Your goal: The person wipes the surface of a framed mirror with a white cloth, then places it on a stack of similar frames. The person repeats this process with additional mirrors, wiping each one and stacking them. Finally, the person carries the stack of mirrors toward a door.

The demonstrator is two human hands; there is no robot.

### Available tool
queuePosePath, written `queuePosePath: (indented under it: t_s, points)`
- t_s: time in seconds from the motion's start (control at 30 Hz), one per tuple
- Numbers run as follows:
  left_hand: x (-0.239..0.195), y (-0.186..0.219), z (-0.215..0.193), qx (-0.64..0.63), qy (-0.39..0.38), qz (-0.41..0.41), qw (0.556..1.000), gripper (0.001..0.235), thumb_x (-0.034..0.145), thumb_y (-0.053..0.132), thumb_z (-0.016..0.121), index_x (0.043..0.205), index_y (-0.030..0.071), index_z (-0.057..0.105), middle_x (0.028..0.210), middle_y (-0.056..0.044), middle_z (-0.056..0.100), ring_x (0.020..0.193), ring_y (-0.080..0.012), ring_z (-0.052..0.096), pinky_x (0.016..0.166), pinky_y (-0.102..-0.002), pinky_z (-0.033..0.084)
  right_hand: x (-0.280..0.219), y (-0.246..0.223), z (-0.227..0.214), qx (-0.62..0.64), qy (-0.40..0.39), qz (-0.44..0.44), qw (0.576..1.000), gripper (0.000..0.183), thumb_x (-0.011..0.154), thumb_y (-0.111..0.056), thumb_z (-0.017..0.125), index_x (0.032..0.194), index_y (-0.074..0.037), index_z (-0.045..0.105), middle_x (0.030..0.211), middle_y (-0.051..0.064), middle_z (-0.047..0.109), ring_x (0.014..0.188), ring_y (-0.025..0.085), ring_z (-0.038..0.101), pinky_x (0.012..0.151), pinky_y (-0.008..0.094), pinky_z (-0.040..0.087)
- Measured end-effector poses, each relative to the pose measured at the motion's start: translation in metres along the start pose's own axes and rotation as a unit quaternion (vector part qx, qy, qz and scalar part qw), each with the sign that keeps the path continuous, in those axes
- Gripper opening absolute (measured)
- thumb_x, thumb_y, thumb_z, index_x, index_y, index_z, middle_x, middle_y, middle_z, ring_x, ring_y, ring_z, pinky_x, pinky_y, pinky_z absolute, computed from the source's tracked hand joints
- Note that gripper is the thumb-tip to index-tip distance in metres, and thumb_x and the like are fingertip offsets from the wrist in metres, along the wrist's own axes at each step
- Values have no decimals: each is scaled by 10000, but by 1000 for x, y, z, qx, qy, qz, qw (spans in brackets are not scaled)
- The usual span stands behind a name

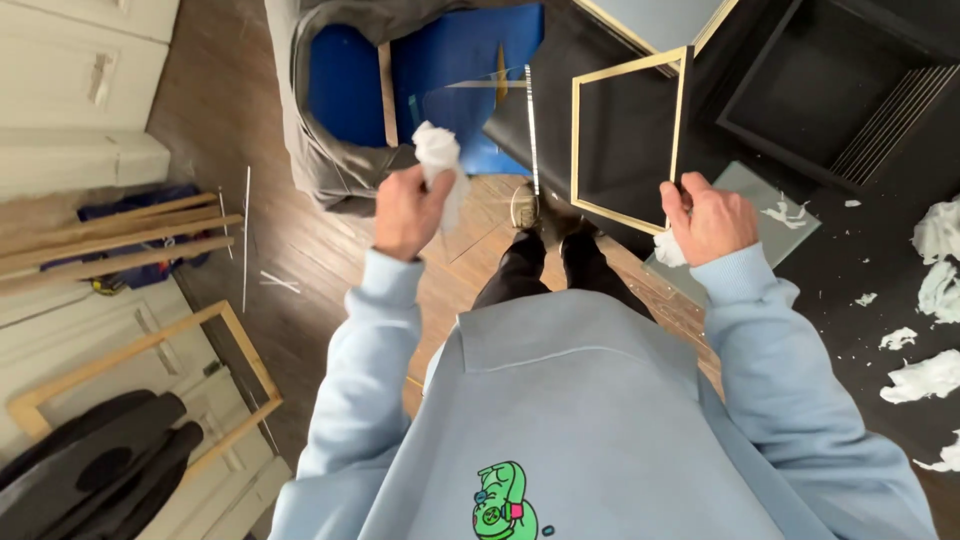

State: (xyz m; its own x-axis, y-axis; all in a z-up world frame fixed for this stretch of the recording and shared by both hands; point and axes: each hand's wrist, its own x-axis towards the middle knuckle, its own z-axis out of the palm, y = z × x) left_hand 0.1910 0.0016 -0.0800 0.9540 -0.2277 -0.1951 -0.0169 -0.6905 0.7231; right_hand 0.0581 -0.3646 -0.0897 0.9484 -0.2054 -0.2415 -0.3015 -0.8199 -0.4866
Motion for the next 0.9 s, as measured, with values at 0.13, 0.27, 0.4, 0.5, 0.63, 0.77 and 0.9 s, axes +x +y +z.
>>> queuePosePath:
  t_s: [0.13, 0.27, 0.4, 0.5, 0.63, 0.77, 0.9]
  points:
    - [23, -7, 41, -27, -28, -24, 999, 301, 920, 293, 692, 894, -1, 746, 736, -180, 719, 667, -314, 731, 620, -412, 545, 6, 7, 7, -11, -13, 13, 1000, 354, 1090, -318, 631, 895, -24, 614, 665, 131, 646, 609, 376, 626, 574, 503, 473]
    - [39, -16, 73, -24, -74, -37, 996, 293, 913, 288, 684, 892, 4, 753, 758, -173, 734, 694, -317, 740, 645, -415, 559, 9, 3, 11, -15, -25, 14, 999, 353, 1078, -323, 639, 875, -35, 612, 655, 125, 658, 603, 375, 626, 580, 501, 480]
    - [49, -16, 98, 5, -107, -91, 990, 304, 896, 297, 687, 868, 2, 755, 769, -158, 754, 710, -306, 755, 679, -408, 579, 9, 12, 22, -23, -29, 23, 999, 374, 1066, -335, 661, 845, -37, 613, 668, 117, 670, 602, 373, 629, 569, 498, 487]
    - [55, -14, 108, -14, -95, -69, 993, 291, 873, 297, 697, 894, 16, 768, 785, -161, 758, 725, -315, 755, 681, -406, 584, 11, 12, 23, 1, -15, 27, 1000, 360, 1050, -328, 665, 837, -42, 612, 684, 96, 680, 593, 359, 633, 563, 485, 493]
    - [55, -16, 119, 4, -112, -86, 990, 291, 876, 304, 704, 907, 21, 768, 795, -163, 757, 752, -319, 752, 707, -410, 584, 9, 11, 21, 2, -21, 28, 999, 368, 1040, -334, 682, 825, -43, 613, 681, 99, 682, 600, 360, 636, 569, 483, 498]
    - [58, -14, 122, 35, -122, -85, 988, 299, 887, 308, 703, 901, 18, 774, 809, -169, 758, 774, -337, 746, 729, -423, 583, 10, 12, 23, 6, -18, 28, 999, 363, 1035, -334, 684, 832, -39, 620, 678, 99, 684, 598, 361, 636, 554, 486, 494]
    - [59, -14, 126, 31, -129, -75, 988, 292, 883, 304, 685, 917, 28, 772, 811, -162, 758, 769, -329, 752, 725, -420, 591, 9, 13, 24, 19, -12, 11, 1000, 347, 1025, -324, 687, 841, -36, 627, 667, 97, 679, 594, 354, 635, 556, 482, 497]
